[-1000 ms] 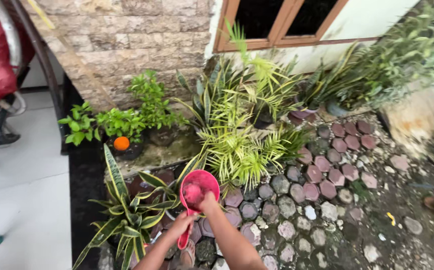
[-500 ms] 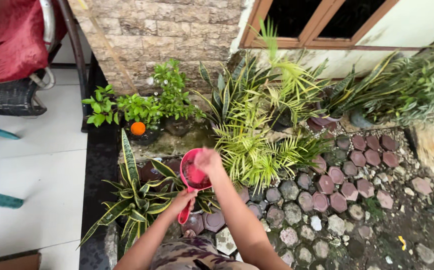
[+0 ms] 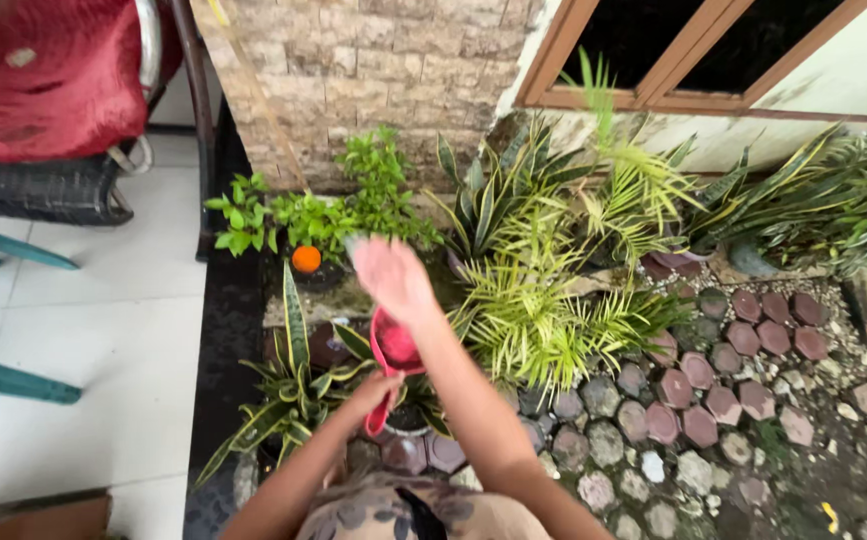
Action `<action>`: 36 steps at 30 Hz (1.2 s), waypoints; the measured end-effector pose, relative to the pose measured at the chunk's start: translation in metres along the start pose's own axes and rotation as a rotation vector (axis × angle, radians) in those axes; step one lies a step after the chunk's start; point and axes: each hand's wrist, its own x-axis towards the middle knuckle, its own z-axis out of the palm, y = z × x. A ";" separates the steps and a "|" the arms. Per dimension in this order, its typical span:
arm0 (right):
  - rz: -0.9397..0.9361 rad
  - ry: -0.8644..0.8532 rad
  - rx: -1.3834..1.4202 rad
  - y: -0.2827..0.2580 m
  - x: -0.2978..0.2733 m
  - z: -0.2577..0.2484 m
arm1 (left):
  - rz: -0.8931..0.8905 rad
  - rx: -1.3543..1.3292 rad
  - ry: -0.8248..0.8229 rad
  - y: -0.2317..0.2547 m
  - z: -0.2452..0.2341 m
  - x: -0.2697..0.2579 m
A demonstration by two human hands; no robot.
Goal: The person waters several potted plants in an outdoor garden area. They use a pink ladle to scoop water from a black bucket and pour it onto the soil of the plants one at a time.
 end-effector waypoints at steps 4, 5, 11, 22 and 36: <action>-0.121 0.254 -0.231 -0.017 0.019 0.018 | -0.010 -0.039 -0.020 0.026 -0.014 -0.008; -0.115 0.316 -0.240 -0.018 0.020 -0.001 | -0.013 -0.054 -0.012 0.031 -0.015 -0.011; 0.071 0.848 -0.001 0.001 0.006 -0.168 | 0.014 0.005 -0.005 0.046 -0.018 -0.004; -0.337 0.342 0.582 -0.096 -0.005 -0.069 | -0.074 0.086 -0.197 0.011 -0.018 0.030; -0.068 0.712 0.201 -0.054 -0.061 -0.127 | -0.108 0.114 -0.271 0.031 0.002 0.049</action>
